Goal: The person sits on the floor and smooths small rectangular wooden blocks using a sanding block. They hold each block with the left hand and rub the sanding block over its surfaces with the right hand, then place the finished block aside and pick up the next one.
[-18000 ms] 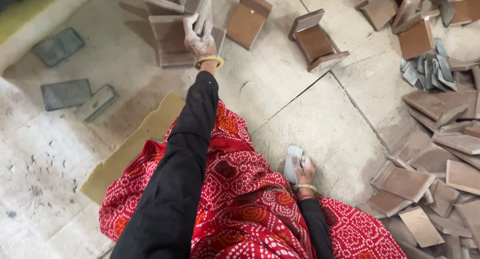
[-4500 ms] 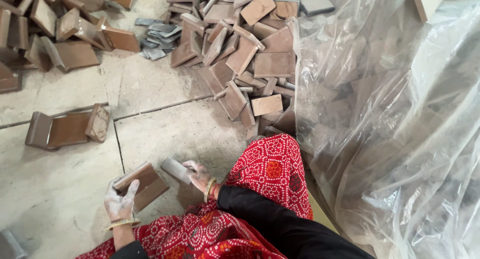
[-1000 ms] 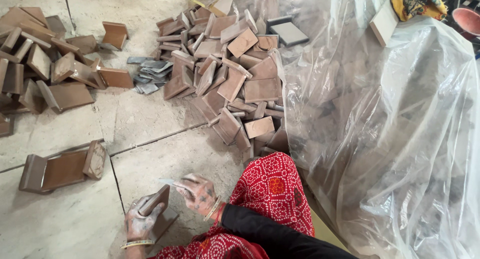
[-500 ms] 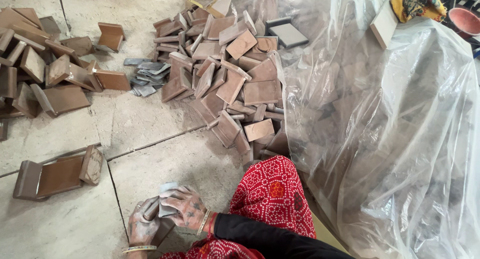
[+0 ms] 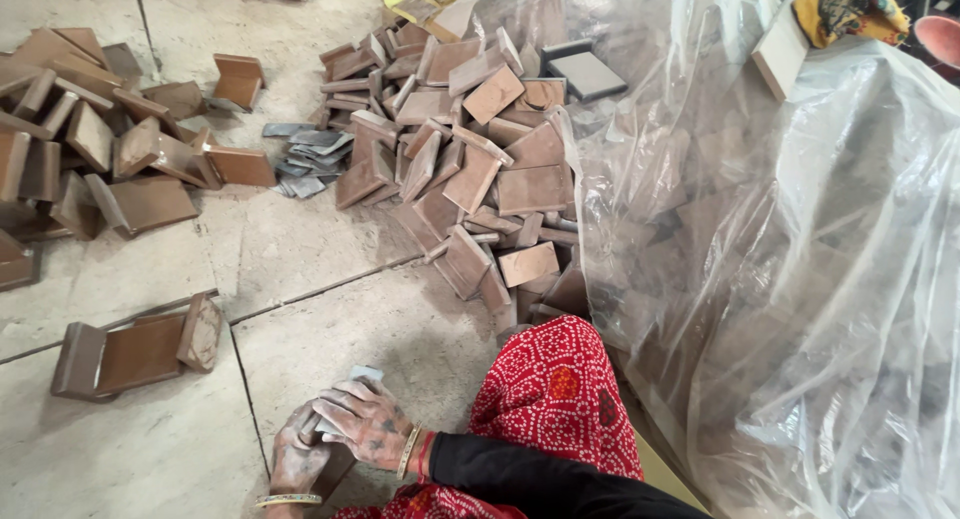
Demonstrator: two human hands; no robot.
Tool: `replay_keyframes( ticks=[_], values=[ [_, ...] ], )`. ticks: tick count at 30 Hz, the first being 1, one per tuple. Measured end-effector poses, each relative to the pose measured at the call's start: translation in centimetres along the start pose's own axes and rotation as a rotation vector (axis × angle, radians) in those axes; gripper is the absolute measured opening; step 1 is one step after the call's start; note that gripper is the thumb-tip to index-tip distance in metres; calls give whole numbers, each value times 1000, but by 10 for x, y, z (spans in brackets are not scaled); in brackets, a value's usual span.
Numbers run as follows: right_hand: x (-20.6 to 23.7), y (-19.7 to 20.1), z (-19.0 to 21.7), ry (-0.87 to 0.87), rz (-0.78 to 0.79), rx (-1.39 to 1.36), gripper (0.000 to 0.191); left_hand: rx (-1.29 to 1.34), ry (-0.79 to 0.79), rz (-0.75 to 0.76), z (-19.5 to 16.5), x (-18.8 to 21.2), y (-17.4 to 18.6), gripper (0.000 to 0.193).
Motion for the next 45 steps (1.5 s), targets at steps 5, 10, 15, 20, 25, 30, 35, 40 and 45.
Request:
replay_keyframes(
  ticks=[5, 10, 15, 20, 25, 30, 35, 40, 45],
  values=[
    [-2, -7, 17, -5, -17, 75, 51, 341, 278, 34, 4, 3, -7, 39],
    [2, -16, 27, 8, 35, -24, 59, 869, 298, 55, 2, 17, -8, 48],
    [-3, -16, 14, 30, 140, 38, 61, 1201, 259, 62, -1, 23, -4, 60],
    [-9, -8, -7, 29, 115, -55, 67, 996, 165, 89, -2, -2, -7, 56],
    [8, -21, 5, 39, 129, 26, 69, 1081, 652, -79, -1, 16, -9, 50],
    [12, -38, 10, 64, 199, -27, 75, 1210, 519, -272, -12, 41, -3, 51],
    [-8, -21, -19, -48, 202, -86, 75, 766, 201, 109, -10, -1, -4, 52],
    [-1, 3, -5, -38, 198, 12, 69, 699, 224, 48, -6, 3, -10, 53],
    [12, -8, 24, 172, 90, 50, 64, 1469, 441, -458, -1, 74, -4, 67]
  ],
)
Point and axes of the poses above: each hand's wrist, its own x-axis away from the middle knuckle, its own y-axis out of the back of the hand, z = x × y, the point moved 1 cm from there along -x, towards the middle knuckle, and after that the axes turned 14 degrees about -y, right-handed, at the moved point
